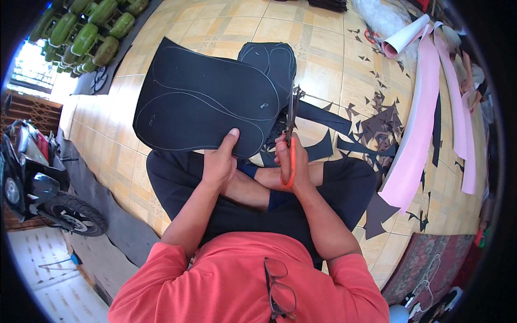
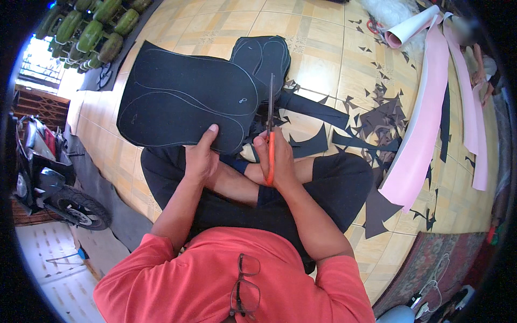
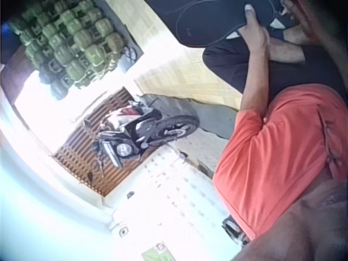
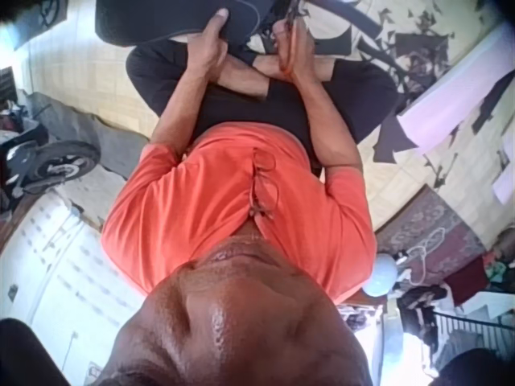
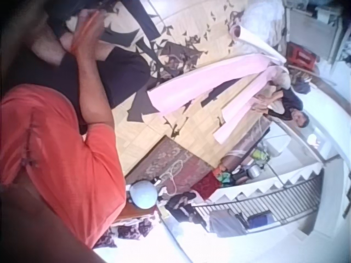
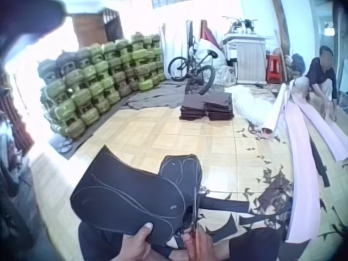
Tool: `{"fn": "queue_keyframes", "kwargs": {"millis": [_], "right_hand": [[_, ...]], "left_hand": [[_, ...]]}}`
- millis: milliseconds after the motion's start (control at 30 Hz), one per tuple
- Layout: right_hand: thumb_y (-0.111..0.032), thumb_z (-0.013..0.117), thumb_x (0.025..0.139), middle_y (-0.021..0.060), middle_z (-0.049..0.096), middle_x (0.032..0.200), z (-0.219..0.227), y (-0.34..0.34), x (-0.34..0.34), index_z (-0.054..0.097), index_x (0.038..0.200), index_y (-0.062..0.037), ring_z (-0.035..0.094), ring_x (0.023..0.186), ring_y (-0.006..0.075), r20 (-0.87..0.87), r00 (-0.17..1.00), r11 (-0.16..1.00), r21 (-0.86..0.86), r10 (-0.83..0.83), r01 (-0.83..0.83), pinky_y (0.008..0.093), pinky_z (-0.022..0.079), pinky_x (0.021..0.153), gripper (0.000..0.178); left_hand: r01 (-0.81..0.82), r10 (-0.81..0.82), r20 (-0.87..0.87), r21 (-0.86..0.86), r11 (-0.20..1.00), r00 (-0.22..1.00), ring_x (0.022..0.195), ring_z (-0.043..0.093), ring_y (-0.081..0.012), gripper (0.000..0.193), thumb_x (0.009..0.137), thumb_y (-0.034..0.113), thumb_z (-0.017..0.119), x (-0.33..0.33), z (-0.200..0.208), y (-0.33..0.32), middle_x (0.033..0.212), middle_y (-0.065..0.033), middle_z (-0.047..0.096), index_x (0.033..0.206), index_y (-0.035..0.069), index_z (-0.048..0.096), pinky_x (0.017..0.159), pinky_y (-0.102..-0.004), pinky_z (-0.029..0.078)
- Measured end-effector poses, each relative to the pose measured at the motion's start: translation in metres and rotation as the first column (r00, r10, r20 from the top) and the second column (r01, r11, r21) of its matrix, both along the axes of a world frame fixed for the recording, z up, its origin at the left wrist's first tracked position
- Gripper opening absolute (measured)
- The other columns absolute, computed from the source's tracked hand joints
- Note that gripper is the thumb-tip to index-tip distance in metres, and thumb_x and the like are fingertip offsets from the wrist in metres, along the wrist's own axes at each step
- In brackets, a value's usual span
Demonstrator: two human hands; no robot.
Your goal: The person sits on the floor and uses red-handled scissors to cut black material along white outlines. They repeatedly trim the edges of the cut pieces and place them into a growing stack.
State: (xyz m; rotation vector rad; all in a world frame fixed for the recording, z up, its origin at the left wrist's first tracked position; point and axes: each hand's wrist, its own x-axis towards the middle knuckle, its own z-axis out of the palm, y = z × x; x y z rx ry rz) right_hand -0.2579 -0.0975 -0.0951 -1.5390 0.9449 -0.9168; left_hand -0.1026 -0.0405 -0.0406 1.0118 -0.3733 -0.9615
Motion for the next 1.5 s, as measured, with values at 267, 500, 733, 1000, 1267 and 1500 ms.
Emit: {"fn": "queue_keyframes", "kwargs": {"millis": [267,500,733,1000,1267,1500], "right_hand": [[-0.029,0.057,0.095,0.0228,0.061,0.081,0.007,0.000,-0.001,0.054,0.096,0.0036,0.062,0.075,0.0388,-0.061,0.998,0.992,-0.121,0.016,-0.023,0.0426,0.048,0.068,0.033],[-0.031,0.057,0.095,0.0190,0.056,0.069,0.013,0.002,-0.003,0.052,0.086,0.0018,0.057,0.064,0.0294,-0.012,0.999,0.998,-0.042,0.039,-0.039,0.0391,0.045,0.061,0.034],[-0.044,0.041,0.100,0.0006,0.046,0.058,0.003,0.003,-0.009,0.055,0.089,-0.0001,0.045,0.048,0.0068,-0.072,0.989,0.991,0.010,0.130,-0.130,0.0232,0.038,0.044,0.048],[-0.048,0.040,0.101,0.0000,0.042,0.050,0.002,0.000,0.004,0.055,0.080,-0.0001,0.041,0.040,0.0075,0.065,0.997,0.998,-0.034,0.049,-0.047,0.0240,0.034,0.040,0.054],[-0.045,0.040,0.102,0.0006,0.041,0.048,0.004,0.003,-0.005,0.053,0.080,-0.0008,0.040,0.038,0.0080,0.103,0.987,0.985,0.107,0.122,-0.133,0.0237,0.032,0.039,0.051],[-0.041,0.040,0.102,0.0010,0.048,0.065,-0.003,-0.004,-0.004,0.055,0.097,-0.0011,0.046,0.054,0.0072,-0.031,0.996,0.996,0.039,0.084,-0.083,0.0234,0.040,0.050,0.043]], "left_hand": [[-0.010,0.010,0.048,0.000,1.000,0.999,0.115,0.056,-0.0211,0.040,0.090,-0.004,0.057,0.002,0.002,0.003,0.125,-0.0104,0.056,0.129,-0.002,0.049,0.099,-0.0346,0.046],[-0.004,0.003,0.024,0.037,0.999,1.000,0.115,0.056,-0.0231,0.045,0.088,-0.005,0.059,0.003,0.001,0.006,0.126,-0.0116,0.056,0.131,-0.001,0.048,0.099,-0.0370,0.046],[-0.040,0.038,0.027,0.073,0.997,0.999,0.111,0.058,-0.0233,0.043,0.086,-0.005,0.061,0.019,0.004,0.005,0.122,-0.0120,0.058,0.127,-0.002,0.051,0.096,-0.0356,0.047],[0.044,-0.057,0.082,0.157,0.987,0.995,0.112,0.058,-0.0246,0.046,0.086,-0.002,0.062,0.026,-0.002,0.017,0.123,-0.0127,0.059,0.130,-0.003,0.049,0.097,-0.0370,0.048],[0.038,-0.054,0.070,0.203,0.978,0.996,0.105,0.061,-0.0230,0.043,0.088,0.005,0.063,0.059,0.012,0.014,0.118,-0.0122,0.062,0.129,-0.002,0.051,0.093,-0.0357,0.050],[0.284,-0.355,0.066,0.474,0.834,0.933,0.104,0.062,-0.0209,0.052,0.080,0.011,0.073,0.079,0.015,0.037,0.115,-0.0098,0.065,0.127,-0.002,0.055,0.093,-0.0336,0.047]]}}
